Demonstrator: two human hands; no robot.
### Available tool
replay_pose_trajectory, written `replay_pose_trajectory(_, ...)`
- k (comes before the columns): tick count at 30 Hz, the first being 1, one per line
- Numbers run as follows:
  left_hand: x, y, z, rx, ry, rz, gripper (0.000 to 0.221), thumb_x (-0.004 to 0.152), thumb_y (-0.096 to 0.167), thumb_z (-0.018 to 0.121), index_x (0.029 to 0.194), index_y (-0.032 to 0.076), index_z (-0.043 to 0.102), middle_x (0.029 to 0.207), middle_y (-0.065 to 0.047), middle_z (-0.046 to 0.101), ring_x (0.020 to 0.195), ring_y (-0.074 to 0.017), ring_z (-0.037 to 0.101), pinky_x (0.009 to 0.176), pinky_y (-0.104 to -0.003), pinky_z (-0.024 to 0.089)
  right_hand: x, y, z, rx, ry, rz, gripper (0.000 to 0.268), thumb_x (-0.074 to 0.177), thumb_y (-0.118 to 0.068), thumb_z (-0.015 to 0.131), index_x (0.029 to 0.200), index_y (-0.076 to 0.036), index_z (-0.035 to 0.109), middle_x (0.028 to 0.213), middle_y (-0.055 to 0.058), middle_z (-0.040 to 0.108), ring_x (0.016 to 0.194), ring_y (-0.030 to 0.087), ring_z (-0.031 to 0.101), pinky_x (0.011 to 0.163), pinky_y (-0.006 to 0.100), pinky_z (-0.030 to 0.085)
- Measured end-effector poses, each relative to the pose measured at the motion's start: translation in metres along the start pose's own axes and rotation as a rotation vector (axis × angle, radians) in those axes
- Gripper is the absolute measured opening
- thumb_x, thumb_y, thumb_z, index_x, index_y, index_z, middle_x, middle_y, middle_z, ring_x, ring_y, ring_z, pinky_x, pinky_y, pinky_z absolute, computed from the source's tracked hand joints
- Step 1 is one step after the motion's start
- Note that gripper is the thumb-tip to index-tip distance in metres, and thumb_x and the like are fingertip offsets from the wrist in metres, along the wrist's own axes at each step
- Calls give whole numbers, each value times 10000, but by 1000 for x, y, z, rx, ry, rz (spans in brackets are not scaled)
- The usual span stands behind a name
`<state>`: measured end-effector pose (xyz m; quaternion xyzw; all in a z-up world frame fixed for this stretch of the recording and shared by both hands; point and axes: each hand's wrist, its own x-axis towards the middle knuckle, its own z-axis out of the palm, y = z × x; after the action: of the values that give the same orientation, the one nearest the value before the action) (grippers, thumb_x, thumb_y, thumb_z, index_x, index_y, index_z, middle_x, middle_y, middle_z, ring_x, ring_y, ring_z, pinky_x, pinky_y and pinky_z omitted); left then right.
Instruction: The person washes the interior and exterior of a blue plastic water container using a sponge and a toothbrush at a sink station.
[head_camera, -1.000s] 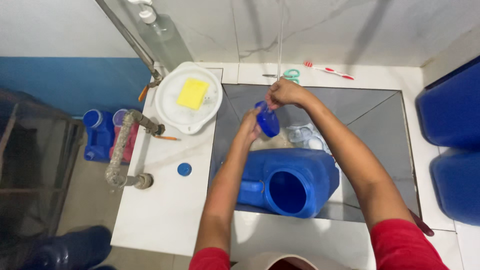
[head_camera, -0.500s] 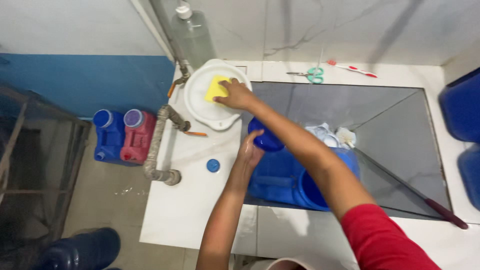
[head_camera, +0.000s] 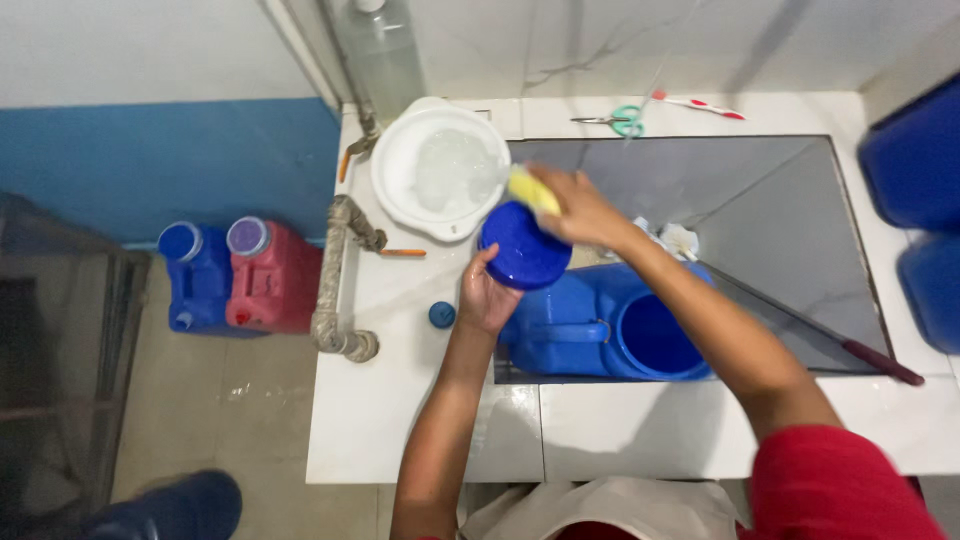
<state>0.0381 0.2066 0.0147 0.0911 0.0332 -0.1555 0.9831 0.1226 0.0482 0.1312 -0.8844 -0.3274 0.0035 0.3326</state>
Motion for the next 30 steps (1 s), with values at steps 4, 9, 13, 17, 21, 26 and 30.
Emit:
replay_pose_trajectory(4,38,-38,17,113,21,2,594,1053,444,461,1500,53,462,1469,-112,559,1384,-260,512,1187,-452,389,-64,0,10,-62,239,-12,649,813,-252,774,1386,-54,544,1375,207,584,1194,453,526,1047,524,419)
replay_pose_trajectory(9,39,-63,22,244,57,-14,697,1025,604,389,1497,96,460,1486,-89,539,1396,-267,495,1184,-478,398,-79,25,24,-162,442,112,529,855,-49,657,1380,-69,596,1442,175,606,1259,442,528,1098,498,457)
replay_pose_trajectory(13,39,-65,39,320,123,-61,697,1001,625,423,1475,116,472,1475,-91,550,1390,-259,508,1178,-461,404,-83,25,18,-144,432,3,535,773,-86,696,1292,-23,582,1290,193,612,1213,447,532,1067,545,406)
replay_pose_trajectory(17,15,-70,44,362,223,-105,727,947,652,482,1447,124,492,1420,-85,577,1328,-263,534,1145,-474,418,-113,25,28,-104,470,165,487,911,-65,638,1389,-23,557,1381,198,595,1247,452,510,1109,530,405)
replay_pose_trajectory(21,24,-54,60,391,207,-18,757,948,657,496,1441,84,518,1385,-95,611,1307,-258,572,1149,-453,431,-119,27,38,-165,542,24,632,763,-26,589,1378,57,469,1361,275,506,1234,481,451,1100,571,343)
replay_pose_trajectory(26,9,-59,63,489,214,5,729,988,615,471,1465,65,499,1440,-87,591,1341,-236,559,1175,-419,414,-120,20,52,-78,551,201,365,1044,-104,578,1384,2,498,1364,212,537,1252,440,476,1118,521,391)
replay_pose_trajectory(30,4,-65,70,488,238,21,793,998,636,456,1475,3,490,1432,-155,597,1332,-276,567,1151,-412,421,-111,2,44,-127,563,9,489,862,-58,553,1329,71,485,1293,261,530,1172,458,471,1069,538,373)
